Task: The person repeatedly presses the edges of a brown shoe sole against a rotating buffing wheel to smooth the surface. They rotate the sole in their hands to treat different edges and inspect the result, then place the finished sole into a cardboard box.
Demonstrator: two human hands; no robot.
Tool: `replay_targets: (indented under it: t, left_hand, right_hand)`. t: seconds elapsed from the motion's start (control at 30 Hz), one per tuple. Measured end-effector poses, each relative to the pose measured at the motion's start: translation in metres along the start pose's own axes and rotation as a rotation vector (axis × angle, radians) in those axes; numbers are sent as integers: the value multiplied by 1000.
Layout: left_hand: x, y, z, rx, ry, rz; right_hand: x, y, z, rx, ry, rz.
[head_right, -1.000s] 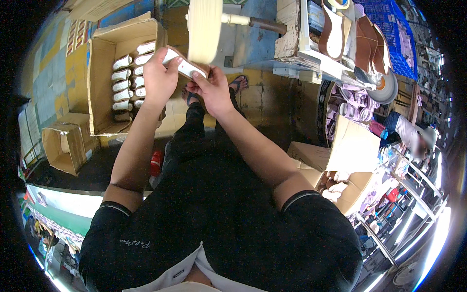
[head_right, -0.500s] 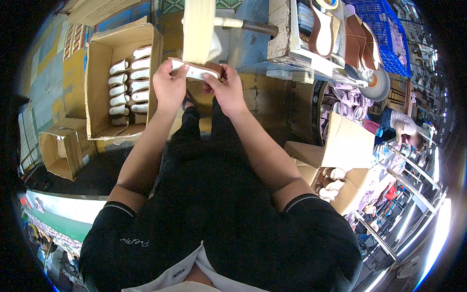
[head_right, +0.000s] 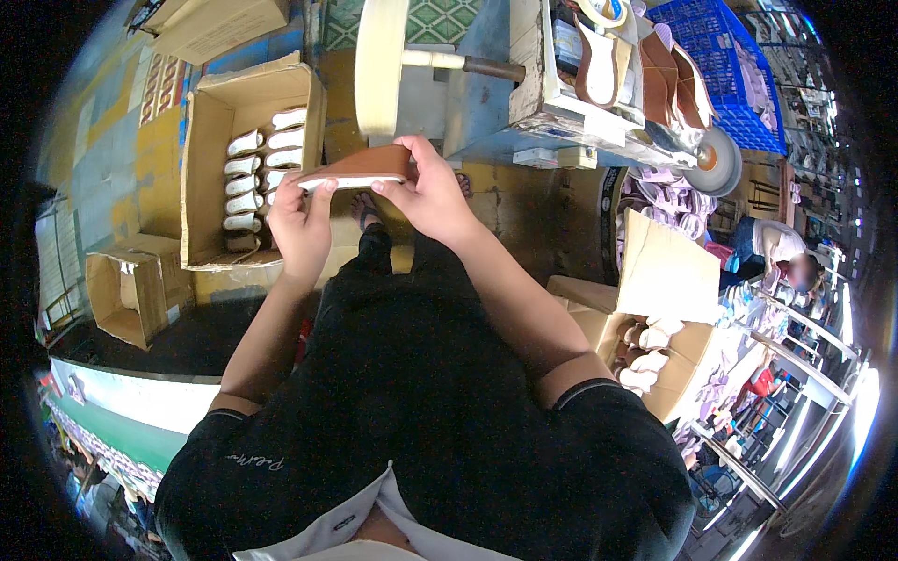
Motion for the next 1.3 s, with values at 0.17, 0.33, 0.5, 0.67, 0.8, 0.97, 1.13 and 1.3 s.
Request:
replay_targets:
  t: [0.17, 0.33, 0.5, 0.67, 0.8, 0.97, 1.13, 1.3]
  left_hand:
    - [-35, -25, -5, 54, -180, 33]
    - [-54, -37, 2, 34, -339, 63]
    - [-73, -36, 3, 21, -416, 70]
    - [-109, -27, 5, 51, -579, 150]
    - [-138, -16, 1, 102, -544, 256]
    - [-170, -8, -5, 139, -517, 373]
    - [-193, -12, -5, 141, -517, 388]
    - [-210, -20, -4, 116, -498, 424]
  right_hand:
    - [39, -51, -8, -25, -43, -124]
    - [67, -89, -18, -105, -225, -188]
    - [98, -122, -20, -247, -386, -336]
    - [134, -157, -23, -309, -486, -554]
    - [149, -173, -25, -288, -300, -633]
    - [161, -191, -25, -299, -248, -677]
    - [161, -201, -27, -287, -148, -648]
    - [161, -212, -25, -288, -160, -670]
Point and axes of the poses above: each hand's wrist, its own y-axis towards the middle knuckle, its own z-axis out of the palm, x = y × z, the point moved 9 cm from there along y, towards the middle knuckle, and after that the axes turned 15 degrees about z, right-handed, at the moved point
